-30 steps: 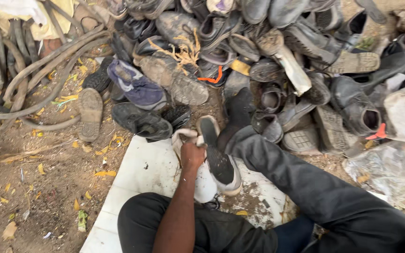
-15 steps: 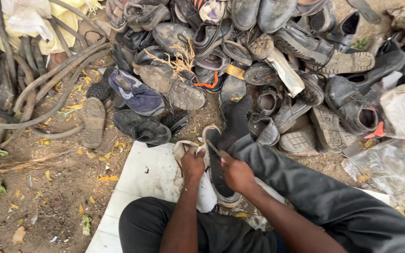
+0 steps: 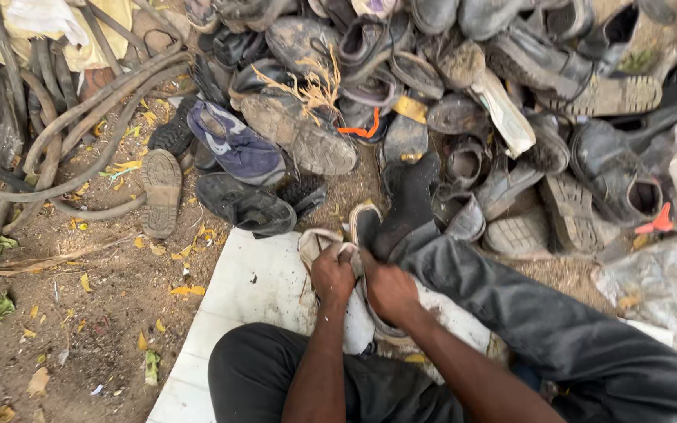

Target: The person sits on a white board and cleans several pairs of shoes using a pink-handled tool. They scrub the soles and uppers of black boots, brown sneakers, and blue sneakers, then place each cleaned shoe aside.

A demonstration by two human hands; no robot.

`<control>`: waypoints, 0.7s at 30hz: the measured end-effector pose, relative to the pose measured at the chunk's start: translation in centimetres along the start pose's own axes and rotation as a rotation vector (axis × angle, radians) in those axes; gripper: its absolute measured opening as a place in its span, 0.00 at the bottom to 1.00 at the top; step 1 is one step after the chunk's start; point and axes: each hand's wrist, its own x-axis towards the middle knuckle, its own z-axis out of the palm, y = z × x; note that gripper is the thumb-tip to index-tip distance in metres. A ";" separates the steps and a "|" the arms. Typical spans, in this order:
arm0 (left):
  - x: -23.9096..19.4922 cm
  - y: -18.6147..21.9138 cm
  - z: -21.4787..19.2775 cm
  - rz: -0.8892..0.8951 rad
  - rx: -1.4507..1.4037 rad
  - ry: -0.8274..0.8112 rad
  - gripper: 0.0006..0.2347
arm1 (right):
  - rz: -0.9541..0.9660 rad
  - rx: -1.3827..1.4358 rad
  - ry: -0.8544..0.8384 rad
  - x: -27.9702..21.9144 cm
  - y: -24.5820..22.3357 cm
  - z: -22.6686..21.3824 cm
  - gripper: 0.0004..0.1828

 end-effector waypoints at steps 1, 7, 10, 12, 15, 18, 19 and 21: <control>0.3 0.1 0.2 0.046 -0.022 0.028 0.08 | 0.021 -0.019 -0.032 -0.1 0.3 -0.1 0.35; -0.5 -0.7 0.2 0.031 0.006 0.002 0.09 | -0.039 -0.069 -0.030 1.0 1.8 2.9 0.19; -1.2 -1.3 0.0 0.150 0.016 0.060 0.09 | -0.047 -0.082 -0.048 0.2 2.7 4.3 0.14; -0.8 -1.4 -0.1 0.202 0.038 0.095 0.10 | -0.110 -0.075 -0.041 -1.2 3.5 4.2 0.24; -1.1 -1.9 0.2 0.177 0.045 0.106 0.09 | -0.216 -0.168 0.032 -4.2 4.8 4.4 0.37; -0.9 -2.0 0.8 0.151 0.140 0.036 0.11 | 0.013 0.019 -0.101 -3.6 4.8 4.1 0.32; -1.0 -2.3 0.6 0.149 0.171 0.029 0.11 | -0.048 0.100 -0.038 -2.9 4.3 4.1 0.29; -1.0 -2.4 0.8 0.154 0.224 0.005 0.11 | -0.156 0.254 0.102 -1.5 3.4 3.6 0.23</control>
